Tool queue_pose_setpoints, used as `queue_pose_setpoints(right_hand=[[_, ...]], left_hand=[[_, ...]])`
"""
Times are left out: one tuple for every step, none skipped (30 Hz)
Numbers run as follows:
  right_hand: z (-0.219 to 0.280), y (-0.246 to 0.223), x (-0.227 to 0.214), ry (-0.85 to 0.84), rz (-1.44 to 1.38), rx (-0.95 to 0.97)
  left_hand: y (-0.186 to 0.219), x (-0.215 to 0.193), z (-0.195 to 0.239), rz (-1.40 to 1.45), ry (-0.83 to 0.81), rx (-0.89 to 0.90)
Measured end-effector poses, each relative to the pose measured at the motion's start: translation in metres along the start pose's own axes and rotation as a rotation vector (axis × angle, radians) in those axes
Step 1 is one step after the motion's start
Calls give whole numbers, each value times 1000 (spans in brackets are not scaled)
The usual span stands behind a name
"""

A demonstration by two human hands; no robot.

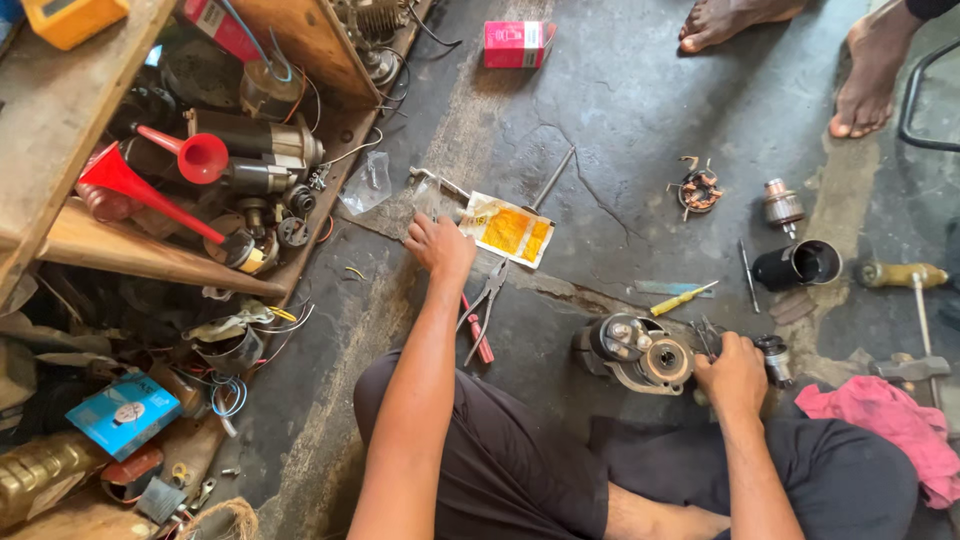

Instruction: The person sits on the floor and works on a disassembled electrical motor. They use a metal rod to adjust internal components and then use pliers to manipulate the copper windings on the rotor.

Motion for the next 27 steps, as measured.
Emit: queue_pose_setpoints(right_hand=[[0, 1, 0, 3, -6, -3], [1, 2, 0, 6, -12, -5], [1, 3, 1, 9, -18, -9], [1, 3, 2, 13, -23, -8], [1, 4, 3, 16, -26, -7], [1, 4, 3, 20, -30, -6], [1, 5, 4, 26, -34, -6], [1, 6, 4, 32, -38, -6], [2, 5, 5, 38, -45, -7], [1, 5, 5, 42, -41, -12], [2, 5, 5, 45, -38, -17], [1, 5, 6, 49, -34, -22], [2, 6, 6, 49, -43, -16], [2, 6, 8, 49, -52, -10], [3, 7, 8, 50, -60, -3], [3, 8, 8, 62, -60, -6], [3, 7, 10, 73, -60, -8], [3, 7, 10, 84, -61, -11], [3, 8, 11, 93, -71, -12], [4, 8, 11, 102, -81, -13], [5, 7, 11, 112, -91, -14], [6, 6, 11, 129, -134, -15], [6, 5, 10, 148, -177, -18], [7, 5, 10, 167, -220, -20], [8, 3, 9, 179, -212, -22], [10, 1, 9, 191, -203, -25], [12, 0, 8, 203, -195, -29]], left_hand=[[-2, 0, 0, 53, -2, -27], [-3, -1, 0, 105, -4, -54], [-5, -2, 0, 158, -6, -81], [-6, -5, -1, 174, -16, -100], [-6, -9, -3, 191, -28, -119], [-5, -13, -3, 207, -40, -137], [-4, -19, -2, 244, -45, -146], [-3, -25, -1, 280, -50, -154], [-3, -32, 0, 314, -53, -163], [-2, -39, 1, 309, -26, -164], [-2, -46, 2, 303, 2, -164], [-2, -53, 3, 297, 29, -164], [-2, -58, 4, 298, 101, -147], [-4, -64, 5, 299, 173, -129], [-3, -68, 5, 301, 245, -109], [0, -69, 7, 323, 279, -66], [3, -71, 8, 344, 314, -22], [6, -72, 10, 365, 349, 21], [10, -70, 11, 407, 283, 39], [15, -68, 13, 448, 216, 56], [18, -66, 14, 488, 150, 74], [20, -65, 15, 525, 128, 95], [22, -64, 16, 562, 107, 115], [24, -65, 17, 600, 86, 136], [25, -67, 19, 678, 107, 199], [24, -71, 22, 756, 128, 263], [25, -77, 24, 833, 150, 324]])
Point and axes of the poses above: each hand's wrist, its own z-axis away from the middle knuckle, its own x-axis out of the palm, y = z × x, the point moved 2 cm from there along -z, towards the middle knuckle, and after that the axes turned 5 degrees about -z, right-handed, at the moved point
